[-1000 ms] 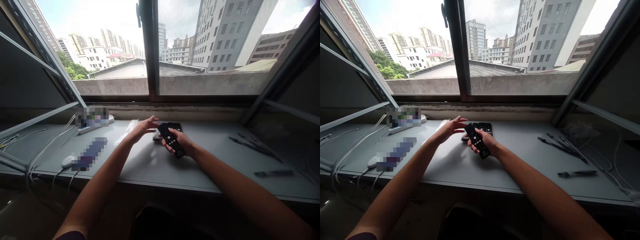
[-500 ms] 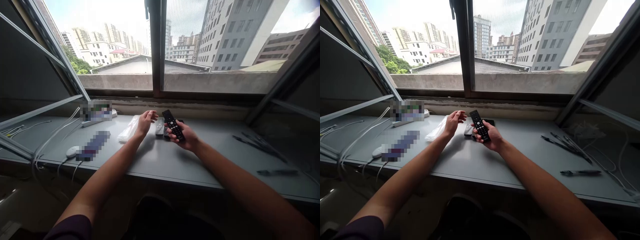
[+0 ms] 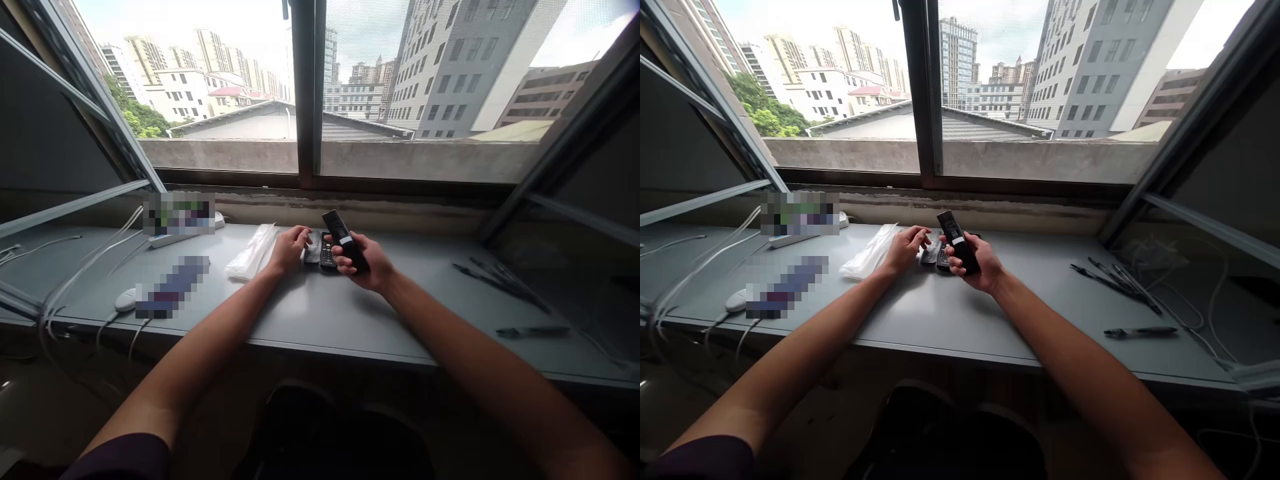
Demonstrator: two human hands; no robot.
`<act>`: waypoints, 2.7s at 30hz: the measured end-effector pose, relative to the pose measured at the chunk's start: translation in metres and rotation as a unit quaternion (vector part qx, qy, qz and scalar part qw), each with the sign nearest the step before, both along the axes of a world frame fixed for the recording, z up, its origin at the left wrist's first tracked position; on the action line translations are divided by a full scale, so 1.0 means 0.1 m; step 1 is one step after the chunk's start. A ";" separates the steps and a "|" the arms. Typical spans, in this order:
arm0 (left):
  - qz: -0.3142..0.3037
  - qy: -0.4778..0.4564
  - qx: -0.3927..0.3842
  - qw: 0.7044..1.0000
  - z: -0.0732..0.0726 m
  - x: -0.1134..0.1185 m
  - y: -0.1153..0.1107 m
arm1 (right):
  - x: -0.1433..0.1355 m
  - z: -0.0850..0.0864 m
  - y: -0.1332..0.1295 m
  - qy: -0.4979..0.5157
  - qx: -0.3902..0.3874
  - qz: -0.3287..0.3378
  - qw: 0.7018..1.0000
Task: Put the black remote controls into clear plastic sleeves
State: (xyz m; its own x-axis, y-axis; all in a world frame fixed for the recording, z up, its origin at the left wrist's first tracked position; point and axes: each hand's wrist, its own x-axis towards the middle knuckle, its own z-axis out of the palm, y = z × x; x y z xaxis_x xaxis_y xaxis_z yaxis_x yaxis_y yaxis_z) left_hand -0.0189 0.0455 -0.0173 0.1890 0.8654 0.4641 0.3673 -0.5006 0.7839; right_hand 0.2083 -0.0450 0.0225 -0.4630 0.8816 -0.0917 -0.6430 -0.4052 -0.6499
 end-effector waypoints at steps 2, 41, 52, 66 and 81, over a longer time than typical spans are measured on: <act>0.003 0.027 0.010 1.000 0.02 0.01 -0.03 | -0.01 0.01 -0.01 -0.015 -0.003 -0.014 1.000; -0.015 0.147 0.132 0.980 0.12 -0.02 -0.17 | -0.10 -0.19 0.02 -0.111 0.127 -0.059 0.984; 0.009 0.178 0.138 0.974 0.14 -0.02 -0.18 | -0.09 -0.19 -0.03 -0.314 0.465 -0.221 0.798; 0.022 0.200 0.124 0.972 0.11 -0.01 -0.17 | -0.10 -0.25 0.00 -0.346 0.482 -0.223 0.773; 0.009 0.180 0.113 0.977 0.08 -0.01 -0.14 | -0.08 -0.08 -0.02 -0.161 0.111 -0.130 0.972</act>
